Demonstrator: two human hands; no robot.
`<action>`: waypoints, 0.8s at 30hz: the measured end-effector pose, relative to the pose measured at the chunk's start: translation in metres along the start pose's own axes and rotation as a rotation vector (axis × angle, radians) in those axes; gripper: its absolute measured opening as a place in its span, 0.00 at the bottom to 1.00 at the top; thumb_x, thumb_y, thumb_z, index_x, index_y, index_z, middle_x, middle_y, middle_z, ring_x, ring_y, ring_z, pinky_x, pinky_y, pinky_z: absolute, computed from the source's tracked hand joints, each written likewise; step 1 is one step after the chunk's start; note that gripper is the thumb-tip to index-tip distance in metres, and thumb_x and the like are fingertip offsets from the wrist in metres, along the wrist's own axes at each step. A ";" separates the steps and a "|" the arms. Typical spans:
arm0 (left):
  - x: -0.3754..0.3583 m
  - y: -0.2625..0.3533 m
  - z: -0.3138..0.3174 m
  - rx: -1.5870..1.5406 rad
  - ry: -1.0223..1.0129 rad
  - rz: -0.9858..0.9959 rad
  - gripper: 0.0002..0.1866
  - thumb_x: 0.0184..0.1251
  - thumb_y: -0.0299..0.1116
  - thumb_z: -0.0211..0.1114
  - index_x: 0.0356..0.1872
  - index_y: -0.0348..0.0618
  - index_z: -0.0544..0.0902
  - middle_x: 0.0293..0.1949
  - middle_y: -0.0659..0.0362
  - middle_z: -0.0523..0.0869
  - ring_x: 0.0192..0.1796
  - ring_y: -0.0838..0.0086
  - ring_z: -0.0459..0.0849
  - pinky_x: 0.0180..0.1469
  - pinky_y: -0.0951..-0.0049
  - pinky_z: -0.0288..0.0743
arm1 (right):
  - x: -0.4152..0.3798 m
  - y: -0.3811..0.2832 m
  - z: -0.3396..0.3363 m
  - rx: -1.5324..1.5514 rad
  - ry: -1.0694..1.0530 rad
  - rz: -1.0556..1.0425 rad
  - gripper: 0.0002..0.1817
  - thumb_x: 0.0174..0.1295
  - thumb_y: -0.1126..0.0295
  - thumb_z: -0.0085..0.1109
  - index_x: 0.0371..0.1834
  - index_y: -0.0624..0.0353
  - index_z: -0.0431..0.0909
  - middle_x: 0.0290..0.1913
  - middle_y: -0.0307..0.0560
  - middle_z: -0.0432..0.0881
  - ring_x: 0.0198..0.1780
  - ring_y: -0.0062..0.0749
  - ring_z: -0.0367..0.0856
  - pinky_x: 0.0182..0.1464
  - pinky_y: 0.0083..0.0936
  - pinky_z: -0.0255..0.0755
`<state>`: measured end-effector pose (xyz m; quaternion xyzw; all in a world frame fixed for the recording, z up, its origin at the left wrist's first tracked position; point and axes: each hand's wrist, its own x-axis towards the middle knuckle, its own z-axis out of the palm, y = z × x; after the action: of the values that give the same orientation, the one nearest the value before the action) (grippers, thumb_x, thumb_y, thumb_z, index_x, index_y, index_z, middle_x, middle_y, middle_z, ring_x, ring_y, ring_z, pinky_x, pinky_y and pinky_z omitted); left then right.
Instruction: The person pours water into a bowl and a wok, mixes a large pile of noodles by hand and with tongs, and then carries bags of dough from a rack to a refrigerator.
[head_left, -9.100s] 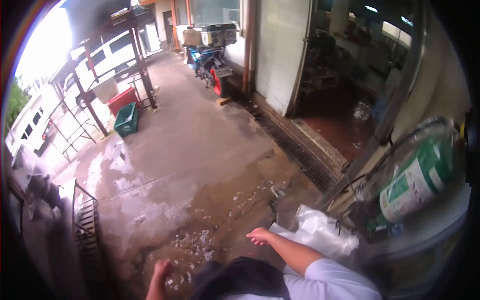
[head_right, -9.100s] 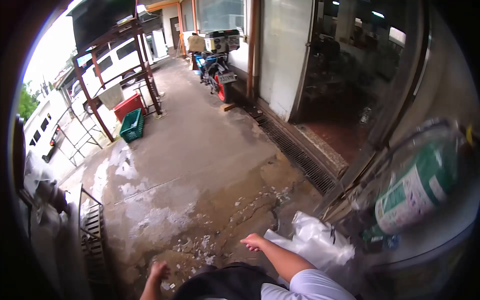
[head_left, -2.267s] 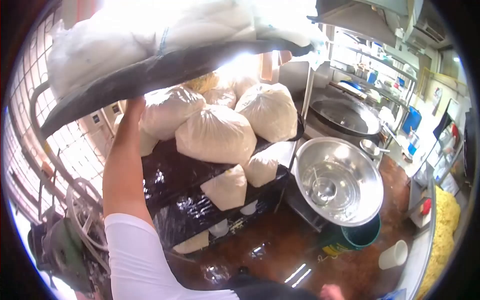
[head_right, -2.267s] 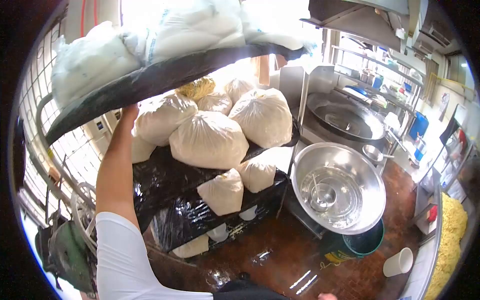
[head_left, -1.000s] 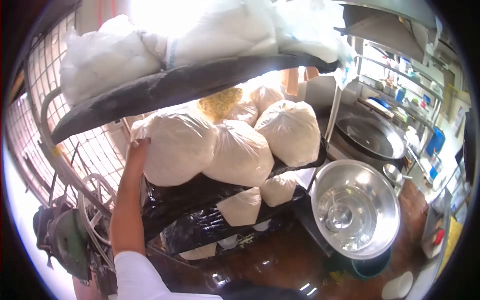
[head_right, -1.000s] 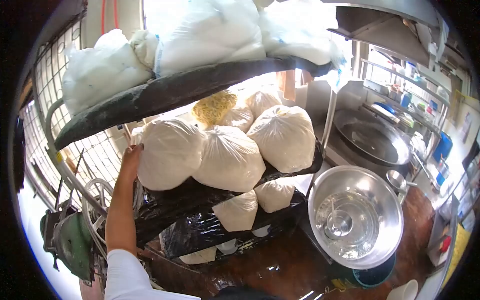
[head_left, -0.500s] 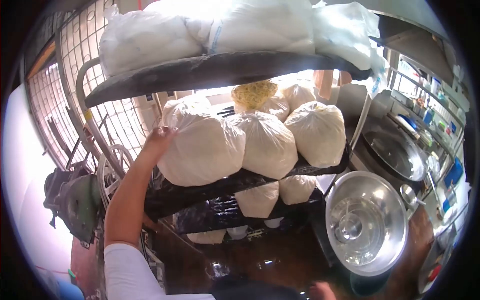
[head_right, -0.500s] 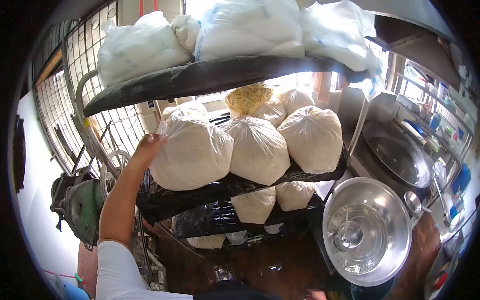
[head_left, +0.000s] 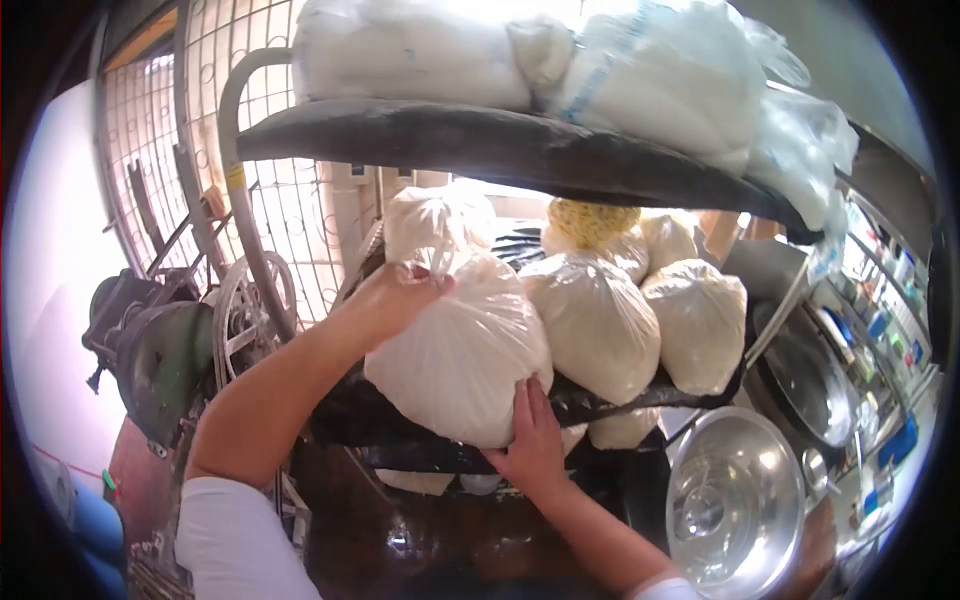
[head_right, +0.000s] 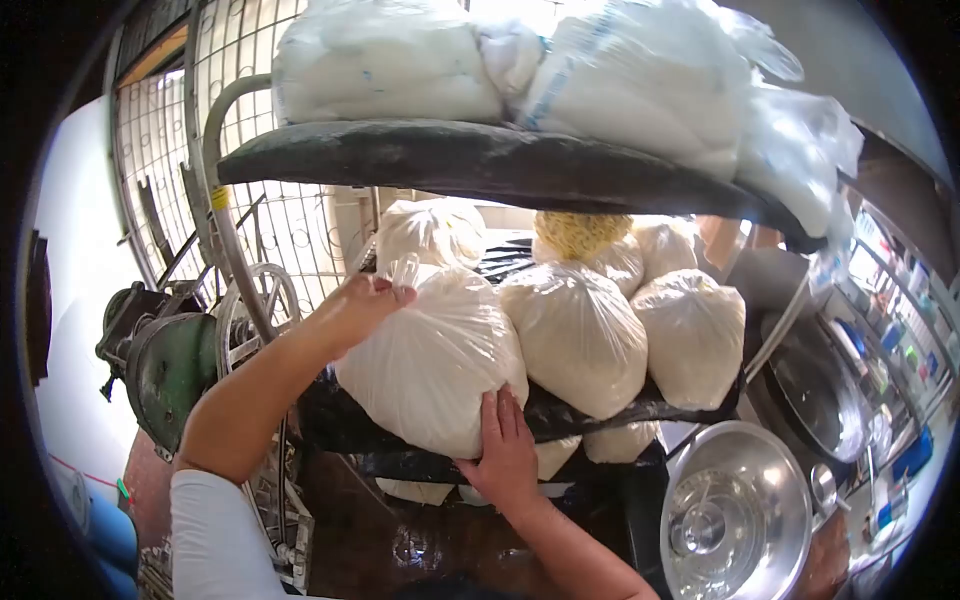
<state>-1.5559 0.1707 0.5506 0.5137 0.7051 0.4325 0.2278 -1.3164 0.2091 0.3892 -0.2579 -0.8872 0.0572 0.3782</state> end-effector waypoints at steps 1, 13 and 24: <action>-0.004 -0.002 -0.003 -0.006 0.017 -0.003 0.29 0.62 0.53 0.62 0.49 0.33 0.79 0.42 0.50 0.83 0.46 0.68 0.79 0.51 0.67 0.71 | 0.006 0.003 0.005 0.022 0.050 -0.005 0.52 0.38 0.59 0.74 0.68 0.63 0.56 0.66 0.72 0.60 0.62 0.68 0.65 0.62 0.49 0.64; 0.035 -0.031 -0.082 0.300 0.025 0.335 0.17 0.64 0.41 0.64 0.40 0.35 0.81 0.34 0.57 0.84 0.37 0.75 0.80 0.45 0.73 0.74 | 0.134 0.043 -0.045 -0.151 0.179 -0.096 0.14 0.57 0.68 0.56 0.47 0.55 0.78 0.46 0.49 0.82 0.49 0.46 0.80 0.49 0.38 0.74; 0.020 -0.019 -0.074 0.147 0.178 0.347 0.14 0.62 0.38 0.66 0.43 0.40 0.82 0.40 0.58 0.85 0.44 0.75 0.80 0.48 0.72 0.73 | 0.133 0.140 -0.112 0.074 0.206 0.353 0.14 0.60 0.67 0.59 0.47 0.61 0.80 0.44 0.50 0.85 0.47 0.35 0.83 0.50 0.29 0.75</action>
<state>-1.6302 0.1597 0.5760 0.6026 0.6529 0.4563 0.0487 -1.2567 0.3855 0.5123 -0.3998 -0.7821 0.1283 0.4604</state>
